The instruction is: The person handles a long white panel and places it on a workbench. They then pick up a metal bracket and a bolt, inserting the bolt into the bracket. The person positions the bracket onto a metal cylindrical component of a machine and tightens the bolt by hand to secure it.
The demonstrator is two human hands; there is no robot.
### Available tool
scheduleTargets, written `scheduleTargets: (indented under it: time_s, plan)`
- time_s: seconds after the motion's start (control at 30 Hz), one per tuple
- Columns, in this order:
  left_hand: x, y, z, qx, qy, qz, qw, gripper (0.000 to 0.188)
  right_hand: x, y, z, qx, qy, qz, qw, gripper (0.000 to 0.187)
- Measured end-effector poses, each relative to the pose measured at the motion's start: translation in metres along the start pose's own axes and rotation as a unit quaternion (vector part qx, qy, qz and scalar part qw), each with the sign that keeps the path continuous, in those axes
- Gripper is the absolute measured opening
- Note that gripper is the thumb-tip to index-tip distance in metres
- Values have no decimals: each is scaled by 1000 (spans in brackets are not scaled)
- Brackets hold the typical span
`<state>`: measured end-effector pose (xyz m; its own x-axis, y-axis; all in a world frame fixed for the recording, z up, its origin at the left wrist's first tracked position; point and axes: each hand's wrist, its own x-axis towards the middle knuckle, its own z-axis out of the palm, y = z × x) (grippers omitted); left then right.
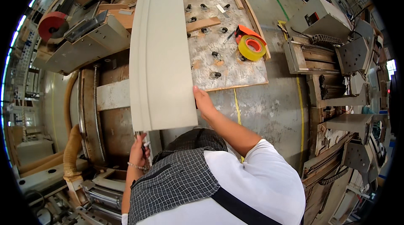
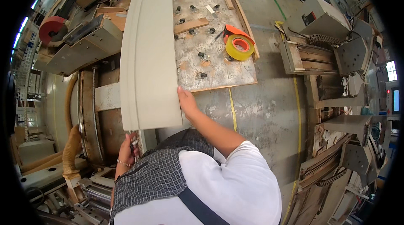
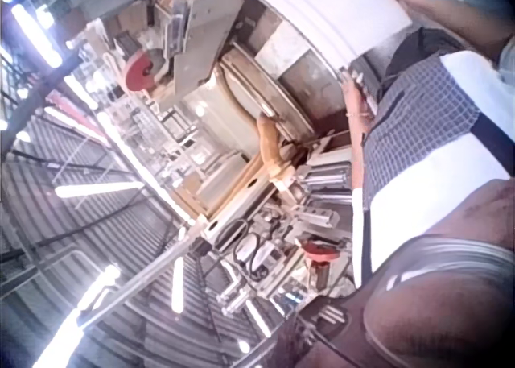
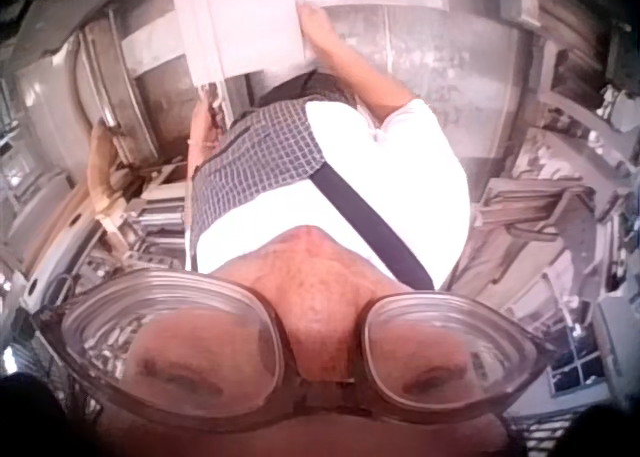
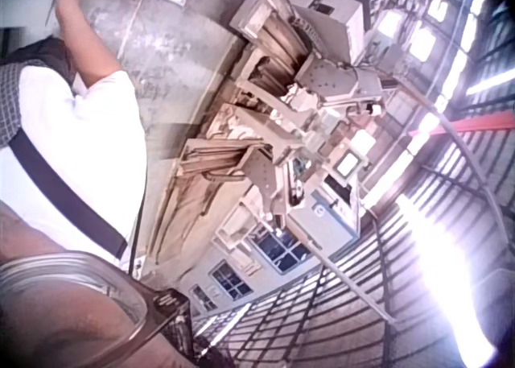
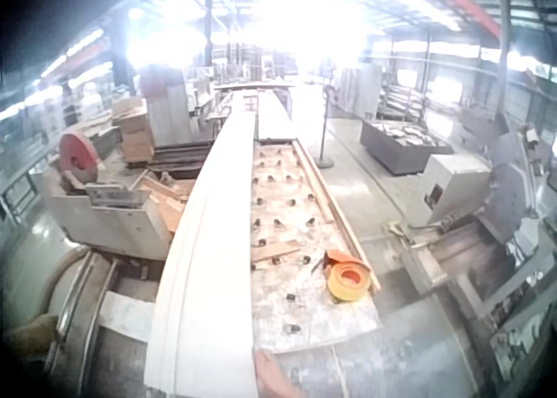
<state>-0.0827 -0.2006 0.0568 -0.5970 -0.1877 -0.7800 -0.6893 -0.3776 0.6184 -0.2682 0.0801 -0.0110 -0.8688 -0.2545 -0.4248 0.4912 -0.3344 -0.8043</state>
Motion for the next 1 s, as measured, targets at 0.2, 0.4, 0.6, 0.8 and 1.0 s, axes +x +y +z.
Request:
scheduleTargets:
  time_s: [0.2, 0.4, 0.6, 0.8, 1.0]
  plan:
    - [26, 27, 21, -12, -5, 29, 999, 50, -46, -15, 12, -50, -51, 122, 990, 44]
    - [19, 29, 26, -69, -30, -1, 997, 51, -59, -13, 8, 20, -30, 113, 993, 43]
    - [-13, 24, 67, 25, -125, 42, 991, 42, -81, -68, -44, 11, 30, 53, 998, 43]
    - [-3, 5, 82, 117, -234, 3, 965, 41, -90, -97, -130, -6, 30, 26, 999, 50]
    - [20, -17, 88, 117, -251, -30, 961, 51, -83, -76, -126, -7, 55, 56, 997, 54]
